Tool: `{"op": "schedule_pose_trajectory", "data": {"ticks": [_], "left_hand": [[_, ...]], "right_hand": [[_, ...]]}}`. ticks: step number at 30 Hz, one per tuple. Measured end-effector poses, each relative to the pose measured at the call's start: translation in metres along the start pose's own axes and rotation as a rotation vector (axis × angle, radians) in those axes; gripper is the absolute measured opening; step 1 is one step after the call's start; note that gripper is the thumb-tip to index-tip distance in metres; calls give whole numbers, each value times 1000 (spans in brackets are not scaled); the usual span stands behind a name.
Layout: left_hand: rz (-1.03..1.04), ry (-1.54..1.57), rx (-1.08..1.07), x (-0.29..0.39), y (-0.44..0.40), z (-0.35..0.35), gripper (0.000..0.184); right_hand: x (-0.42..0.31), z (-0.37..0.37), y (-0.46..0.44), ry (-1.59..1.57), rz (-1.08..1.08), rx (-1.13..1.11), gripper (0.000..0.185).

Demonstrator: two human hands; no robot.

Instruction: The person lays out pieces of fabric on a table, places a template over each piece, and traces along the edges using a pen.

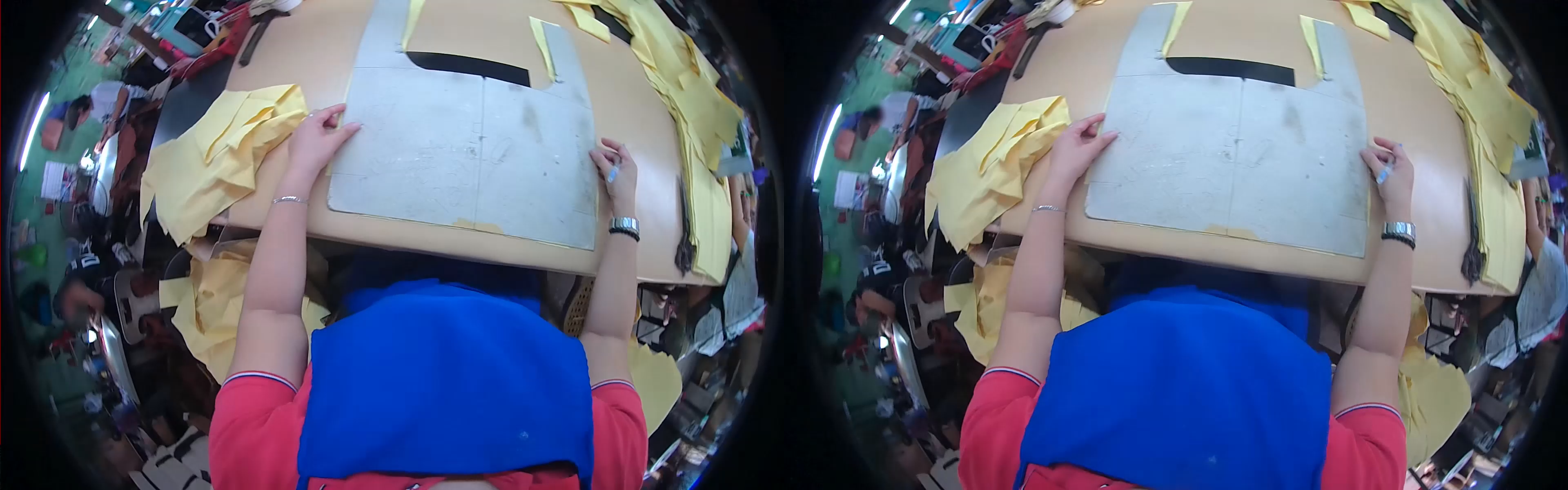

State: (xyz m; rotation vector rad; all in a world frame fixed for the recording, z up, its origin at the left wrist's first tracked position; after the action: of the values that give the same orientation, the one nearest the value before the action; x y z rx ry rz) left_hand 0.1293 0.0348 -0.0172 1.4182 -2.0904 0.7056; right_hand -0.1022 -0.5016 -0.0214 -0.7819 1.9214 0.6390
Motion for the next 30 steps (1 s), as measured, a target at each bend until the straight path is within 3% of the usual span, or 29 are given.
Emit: {"op": "schedule_pose_trajectory", "data": {"ticks": [11, 15, 17, 20, 23, 28, 30], "left_hand": [[1, 60, -13, -7, -2, 5, 57], [9, -81, -9, 3, 0, -2, 56], [-24, -7, -28, -7, -4, 3, 55], [-28, 296, -85, -25, -12, 18, 51], [-24, 332, -112, -25, -15, 18, 54], [-55, 262, 4, 1, -28, -4, 58], [80, 331, -35, 8, -48, 14, 52]], "right_hand": [[7, -2, -1, -78, 18, -23, 43], [-2, -1, 4, 47, 18, -1, 40], [-3, -8, 4, 132, 33, 72, 37], [4, -12, 2, 6, 97, 89, 34], [-4, -11, 11, -257, 96, 47, 38], [-9, -24, 18, -386, 75, 166, 43], [-16, -28, 16, -404, -9, 200, 46]]}}
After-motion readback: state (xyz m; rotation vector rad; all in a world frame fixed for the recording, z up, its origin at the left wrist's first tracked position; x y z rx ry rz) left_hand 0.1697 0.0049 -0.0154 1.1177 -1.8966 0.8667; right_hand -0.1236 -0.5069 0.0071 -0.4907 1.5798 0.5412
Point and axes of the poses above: each hand's wrist, its own y-axis away from the middle knuckle, its own z-axis out of the palm, x = y × z, the point moved 10 cm from there along -y, towards the middle knuckle, and after that the axes turned 7 degrees about z, right-handed, at the moved point
